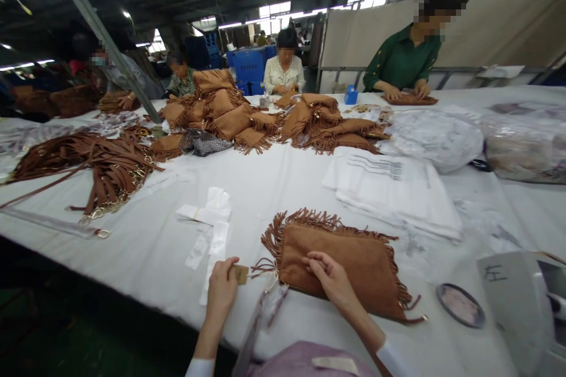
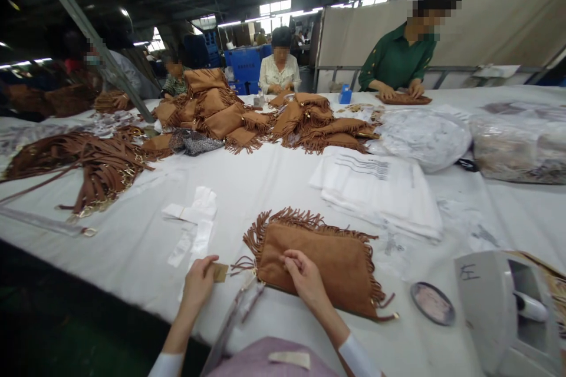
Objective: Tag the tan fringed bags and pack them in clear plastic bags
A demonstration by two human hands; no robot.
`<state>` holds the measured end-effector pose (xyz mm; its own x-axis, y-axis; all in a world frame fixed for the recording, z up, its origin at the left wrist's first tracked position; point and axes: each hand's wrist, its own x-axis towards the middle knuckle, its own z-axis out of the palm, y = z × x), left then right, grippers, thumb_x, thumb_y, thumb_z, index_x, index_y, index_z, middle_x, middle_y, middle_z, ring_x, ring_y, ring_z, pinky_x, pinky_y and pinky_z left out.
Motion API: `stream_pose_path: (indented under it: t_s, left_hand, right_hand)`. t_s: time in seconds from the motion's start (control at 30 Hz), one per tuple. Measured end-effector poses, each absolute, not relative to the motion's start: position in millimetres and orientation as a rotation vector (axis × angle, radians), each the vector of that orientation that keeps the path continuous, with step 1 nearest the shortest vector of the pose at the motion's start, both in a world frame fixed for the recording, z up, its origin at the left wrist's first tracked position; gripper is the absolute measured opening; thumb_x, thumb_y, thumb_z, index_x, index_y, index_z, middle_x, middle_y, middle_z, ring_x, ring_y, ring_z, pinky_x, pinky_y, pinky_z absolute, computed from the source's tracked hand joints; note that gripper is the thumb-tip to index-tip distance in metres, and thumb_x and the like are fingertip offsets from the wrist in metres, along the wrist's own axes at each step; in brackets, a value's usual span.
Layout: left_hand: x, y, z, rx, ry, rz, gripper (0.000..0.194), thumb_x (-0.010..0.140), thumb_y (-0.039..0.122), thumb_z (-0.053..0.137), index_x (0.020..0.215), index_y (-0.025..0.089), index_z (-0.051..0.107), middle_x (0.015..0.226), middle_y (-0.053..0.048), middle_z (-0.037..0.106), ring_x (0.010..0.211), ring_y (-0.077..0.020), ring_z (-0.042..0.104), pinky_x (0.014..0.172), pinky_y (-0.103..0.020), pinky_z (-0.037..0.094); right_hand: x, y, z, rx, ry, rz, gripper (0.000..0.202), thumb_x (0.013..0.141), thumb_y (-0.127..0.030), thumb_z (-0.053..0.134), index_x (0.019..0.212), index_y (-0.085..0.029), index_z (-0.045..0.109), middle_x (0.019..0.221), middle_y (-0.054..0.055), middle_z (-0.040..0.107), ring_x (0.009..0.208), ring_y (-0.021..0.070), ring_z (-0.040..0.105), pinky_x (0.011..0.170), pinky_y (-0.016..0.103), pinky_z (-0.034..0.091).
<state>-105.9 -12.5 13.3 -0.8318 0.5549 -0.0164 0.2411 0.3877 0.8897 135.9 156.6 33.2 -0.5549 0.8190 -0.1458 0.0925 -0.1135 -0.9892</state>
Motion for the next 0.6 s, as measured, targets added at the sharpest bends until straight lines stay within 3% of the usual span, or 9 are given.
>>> stream_pose_path:
  t_s: [0.07,0.17,0.33,0.5,0.6]
  left_hand:
    - [-101,-13,17,0.99,2.456,1.27,0.031,0.074,0.014,0.052,0.098,0.022,0.071,0.113,-0.01,0.06,0.111,-0.0277,0.052,0.102,-0.049,0.038]
    - [-89,-9,21,1.551,2.405,0.971,0.041,0.083,0.011,0.042,0.114,0.025,0.065,0.13,-0.008,0.055,0.118,-0.0267,0.048,0.102,-0.048,0.038]
    - [-74,-7,5,1.751,2.293,0.55,0.042,0.085,0.013,0.041,0.122,0.024,0.058,0.113,-0.008,0.062,0.104,-0.0245,0.053,0.09,-0.04,0.042]
    - [-87,-5,-29,1.71,2.436,0.257,0.025,0.085,0.028,0.05,0.104,0.024,0.066,0.095,-0.008,0.062,0.086,-0.0248,0.055,0.077,-0.036,0.042]
    - [-89,-2,-31,1.723,2.452,0.231,0.018,0.086,0.03,0.051,0.09,0.025,0.068,0.089,-0.006,0.061,0.081,-0.0234,0.055,0.072,-0.033,0.04]
  right_hand:
    - [167,159,37,-1.098,-1.513,1.697,0.051,0.071,-0.061,0.067,0.099,-0.018,0.062,0.09,0.01,0.074,0.083,0.0239,0.07,0.081,0.038,0.055]
    - [226,168,37,-1.306,-1.38,1.472,0.051,0.068,-0.058,0.07,0.099,-0.018,0.061,0.086,0.01,0.074,0.083,0.0245,0.07,0.079,0.037,0.057]
    - [321,172,29,-1.573,-1.238,1.069,0.042,0.069,-0.05,0.064,0.098,-0.019,0.062,0.091,0.011,0.074,0.086,0.0258,0.07,0.079,0.038,0.056]
    - [354,152,26,-1.661,-1.501,0.786,0.034,0.07,-0.038,0.053,0.096,-0.02,0.066,0.097,0.009,0.073,0.085,0.0236,0.068,0.081,0.038,0.053]
    - [348,144,25,-1.734,-1.634,0.704,0.033,0.075,-0.041,0.052,0.095,-0.019,0.068,0.092,0.009,0.073,0.077,0.0228,0.067,0.075,0.037,0.053]
